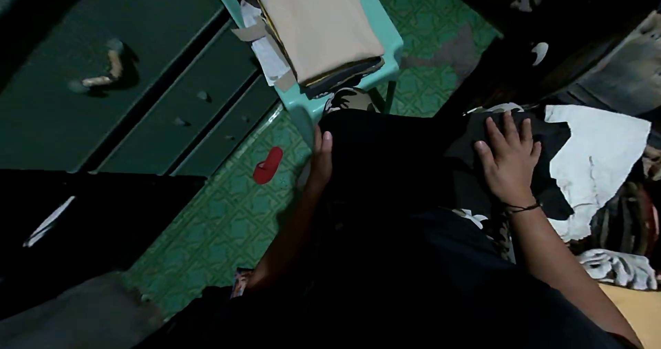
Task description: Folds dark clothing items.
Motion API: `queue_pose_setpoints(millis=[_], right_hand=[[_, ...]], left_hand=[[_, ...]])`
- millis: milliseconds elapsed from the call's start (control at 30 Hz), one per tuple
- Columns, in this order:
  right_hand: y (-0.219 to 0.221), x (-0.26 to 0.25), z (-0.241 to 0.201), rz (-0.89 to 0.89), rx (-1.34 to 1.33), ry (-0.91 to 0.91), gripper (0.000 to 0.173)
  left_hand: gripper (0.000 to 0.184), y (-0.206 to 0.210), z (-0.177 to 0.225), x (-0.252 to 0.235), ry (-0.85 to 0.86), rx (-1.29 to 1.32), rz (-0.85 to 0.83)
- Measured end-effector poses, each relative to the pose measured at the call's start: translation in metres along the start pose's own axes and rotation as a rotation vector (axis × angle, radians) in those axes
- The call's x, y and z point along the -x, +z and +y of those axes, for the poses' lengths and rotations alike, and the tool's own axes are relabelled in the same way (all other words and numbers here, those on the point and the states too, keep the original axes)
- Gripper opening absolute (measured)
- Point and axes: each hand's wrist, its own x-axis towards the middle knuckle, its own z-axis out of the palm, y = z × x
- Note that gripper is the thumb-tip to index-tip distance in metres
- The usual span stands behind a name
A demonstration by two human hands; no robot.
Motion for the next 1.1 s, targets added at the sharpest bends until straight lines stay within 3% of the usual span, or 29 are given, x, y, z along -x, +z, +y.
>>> queue_pose_setpoints(millis=[67,200,333,433,567,700,900,1100], right_hand=[[-0.001,0.001,-0.001,-0.006,-0.005,0.007,0.07],[-0.003,0.002,-0.002,-0.007,-0.011,0.006,0.071],[-0.011,0.008,-0.006,0.036,-0.092,-0.006,0.071],[-0.026,0.016,-0.031,0.119,-0.195,-0.158,0.07],[-0.037,0.033,-0.093,-0.068,-0.76,-0.302,0.073],[-0.017,0.03,-0.118,-0.299,-1.003,-0.334,0.068],[0.026,0.008,-0.117,-0.316,-1.081,-0.315,0.067],[-0.028,0.005,-0.103,-0.439,-1.322,-0.211,0.06]], left_hand=[[0.074,-0.005,-0.001,0.008,-0.269,0.141,-0.02],[0.059,-0.013,-0.044,-0.019,-0.245,0.418,-0.123],[0.065,-0.04,-0.039,-0.01,-0.543,0.444,-0.214],[0.064,-0.063,-0.029,-0.006,-0.628,0.353,-0.037],[0.027,-0.088,0.009,0.007,-0.465,0.553,0.042],[0.016,-0.103,0.071,0.029,-0.13,0.353,0.053],[0.024,-0.071,0.171,0.065,0.107,0.426,-0.193],[0.026,0.01,0.227,0.076,0.123,0.563,-0.503]])
